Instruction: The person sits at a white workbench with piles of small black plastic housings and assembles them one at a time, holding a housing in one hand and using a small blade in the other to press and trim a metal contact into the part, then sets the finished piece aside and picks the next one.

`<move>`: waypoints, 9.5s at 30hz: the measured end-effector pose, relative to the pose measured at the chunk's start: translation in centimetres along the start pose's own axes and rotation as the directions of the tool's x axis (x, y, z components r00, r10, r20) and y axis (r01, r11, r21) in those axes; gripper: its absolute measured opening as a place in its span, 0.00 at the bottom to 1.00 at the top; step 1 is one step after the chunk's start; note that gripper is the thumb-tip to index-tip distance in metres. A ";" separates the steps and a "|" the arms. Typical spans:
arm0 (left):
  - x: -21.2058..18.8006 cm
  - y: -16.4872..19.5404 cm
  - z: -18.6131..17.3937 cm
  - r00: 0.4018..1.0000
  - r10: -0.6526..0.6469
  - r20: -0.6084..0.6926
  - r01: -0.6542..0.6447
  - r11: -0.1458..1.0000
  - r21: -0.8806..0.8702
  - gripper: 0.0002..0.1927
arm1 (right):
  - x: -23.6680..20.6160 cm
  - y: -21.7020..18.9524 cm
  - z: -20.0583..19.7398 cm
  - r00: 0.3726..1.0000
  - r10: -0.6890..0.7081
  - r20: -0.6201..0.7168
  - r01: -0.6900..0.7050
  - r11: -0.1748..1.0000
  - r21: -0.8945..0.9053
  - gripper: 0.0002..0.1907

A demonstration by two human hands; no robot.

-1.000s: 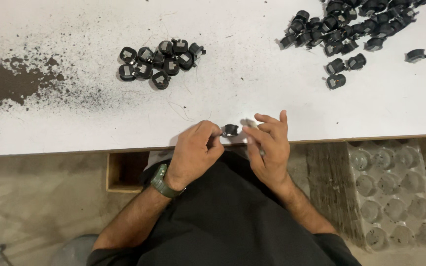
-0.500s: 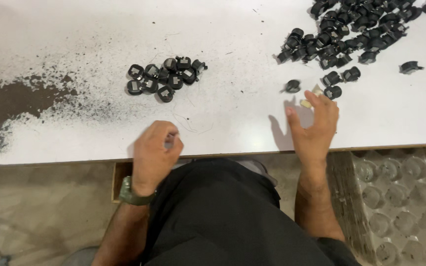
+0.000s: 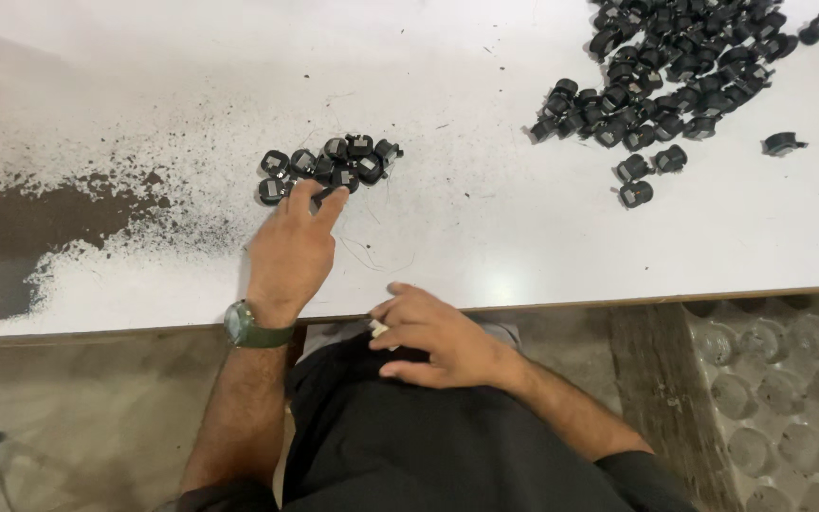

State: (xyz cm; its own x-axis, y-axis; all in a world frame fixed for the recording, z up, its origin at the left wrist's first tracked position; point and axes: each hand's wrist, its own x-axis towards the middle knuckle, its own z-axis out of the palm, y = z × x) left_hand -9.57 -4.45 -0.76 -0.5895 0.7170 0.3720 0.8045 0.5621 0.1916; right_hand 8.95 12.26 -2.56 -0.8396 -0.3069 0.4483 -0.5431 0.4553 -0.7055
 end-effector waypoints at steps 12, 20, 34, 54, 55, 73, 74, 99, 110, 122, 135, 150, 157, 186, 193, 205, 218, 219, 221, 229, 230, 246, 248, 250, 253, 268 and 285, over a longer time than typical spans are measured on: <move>-2.8 6.4 -0.6 0.993 0.001 0.121 0.047 0.919 -0.392 0.24 | -4.9 1.3 -2.1 0.805 0.234 -0.545 -0.437 0.855 -0.279 0.06; -1.4 6.0 -1.9 0.972 0.136 0.192 -0.042 0.903 -0.427 0.38 | -4.4 1.3 -1.7 0.756 0.261 -0.601 -0.476 0.849 -0.229 0.08; -5.2 0.4 -2.0 0.897 -0.440 0.039 0.386 0.738 -0.554 0.19 | 1.9 0.0 0.8 0.993 0.094 0.078 -0.088 0.993 -0.077 0.21; -3.7 10.1 1.6 0.996 0.034 -0.079 -0.073 0.819 -0.569 0.08 | -4.8 0.9 -2.0 0.888 0.245 -0.388 -0.420 0.774 -0.474 0.28; -3.8 9.9 1.6 0.994 0.025 -0.102 -0.080 0.816 -0.573 0.07 | -4.7 1.0 -1.6 0.886 0.232 -0.403 -0.420 0.769 -0.481 0.28; -6.3 7.9 1.5 0.899 0.282 -0.334 -0.380 0.882 -0.278 0.11 | -4.8 1.7 -0.3 0.839 0.198 -0.508 -0.469 0.736 -0.488 0.22; -6.2 8.2 1.6 0.903 0.325 -0.280 -0.392 0.890 -0.231 0.13 | -4.7 1.6 -0.2 0.837 0.201 -0.510 -0.472 0.736 -0.485 0.22; -6.2 9.3 4.1 0.970 0.119 -0.213 -0.186 0.927 -0.325 0.08 | -7.5 3.1 1.3 0.833 0.004 -0.553 -0.253 0.891 -0.376 0.15; -6.6 9.2 4.6 0.960 0.095 -0.262 -0.192 0.907 -0.374 0.10 | -6.7 2.9 1.7 0.856 0.035 -0.515 -0.241 0.909 -0.339 0.18; -6.5 9.1 4.3 0.943 0.209 -0.259 -0.289 0.900 -0.327 0.07 | -6.1 2.4 1.5 0.848 0.057 -0.528 -0.275 0.898 -0.344 0.15; -5.8 9.8 3.6 0.987 0.036 -0.154 -0.100 0.897 -0.430 0.06 | -6.6 2.9 1.8 0.848 0.050 -0.527 -0.267 0.900 -0.345 0.15; -5.7 9.6 3.5 0.989 0.055 -0.136 -0.113 0.878 -0.466 0.08 | -6.5 2.7 1.7 0.879 -0.006 -0.476 -0.181 0.921 -0.345 0.17; -5.6 9.5 3.6 0.989 0.077 -0.124 -0.128 0.871 -0.474 0.07 | -5.9 2.3 1.5 0.877 -0.008 -0.480 -0.191 0.911 -0.365 0.16; -4.6 8.4 2.4 0.998 -0.058 -0.018 0.040 0.857 -0.514 0.09 | -4.9 2.0 -0.5 0.869 0.162 -0.467 -0.415 0.751 -0.513 0.19; -4.1 9.1 1.7 0.984 0.133 -0.120 -0.174 0.869 -0.463 0.09 | -5.0 2.1 -0.4 0.861 0.159 -0.483 -0.419 0.761 -0.496 0.19; -5.1 8.8 2.1 0.976 0.177 -0.127 -0.216 0.871 -0.442 0.09 | -5.4 2.6 0.0 0.857 0.124 -0.501 -0.409 0.756 -0.512 0.19; -5.1 8.1 2.2 0.976 0.149 -0.160 -0.205 0.878 -0.433 0.08 | -5.2 2.5 0.1 0.852 0.122 -0.509 -0.415 0.750 -0.514 0.19; -5.2 8.0 2.3 0.975 0.157 -0.154 -0.208 0.888 -0.410 0.08 | -5.2 2.5 0.1 0.853 0.120 -0.508 -0.414 0.748 -0.518 0.18; -5.2 8.1 2.5 0.971 0.175 -0.162 -0.225 0.897 -0.380 0.08 | -5.2 2.6 0.1 0.852 0.119 -0.509 -0.416 0.745 -0.522 0.18; -4.7 9.1 2.8 0.967 0.179 -0.182 -0.247 0.835 -0.492 0.08 | -5.3 2.5 0.0 0.876 0.090 -0.473 -0.370 0.754 -0.542 0.19; -4.6 9.1 2.8 0.970 0.166 -0.178 -0.234 0.831 -0.505 0.09 | -5.3 2.4 0.0 0.881 0.085 -0.466 -0.362 0.756 -0.546 0.19; -4.7 7.9 1.6 0.996 0.071 -0.046 -0.084 0.841 -0.534 0.15 | -5.1 1.7 -0.2 0.867 0.164 -0.471 -0.417 0.756 -0.505 0.21; -4.6 7.9 1.4 0.996 0.076 -0.042 -0.087 0.841 -0.534 0.17 | -5.3 1.6 -0.3 0.861 0.134 -0.490 -0.401 0.772 -0.493 0.21; -4.5 7.9 1.2 0.996 0.084 -0.041 -0.093 0.848 -0.521 0.18 | -5.5 1.6 -0.1 0.851 0.073 -0.519 -0.360 0.802 -0.477 0.19; -4.5 7.8 1.3 0.994 0.099 -0.037 -0.105 0.867 -0.487 0.14 | -6.0 1.6 0.3 0.851 0.031 -0.524 -0.303 0.844 -0.442 0.13; -5.0 8.1 1.7 0.996 0.059 -0.060 -0.083 0.816 -0.573 0.08 | -6.4 2.4 2.0 0.879 0.008 -0.477 -0.173 0.937 -0.303 0.19; -5.3 8.7 2.8 0.999 0.032 0.003 -0.024 0.786 -0.617 0.06 | -6.1 2.4 1.7 0.891 0.011 -0.454 -0.192 0.915 -0.354 0.18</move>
State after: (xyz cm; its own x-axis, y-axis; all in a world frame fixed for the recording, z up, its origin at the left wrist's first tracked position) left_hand 0.33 -2.17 -3.62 -0.5634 0.7359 0.3755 0.6909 0.1705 0.7025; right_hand 12.80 13.82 -7.92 -0.7594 0.1116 0.6410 -0.3405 0.7713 -0.5377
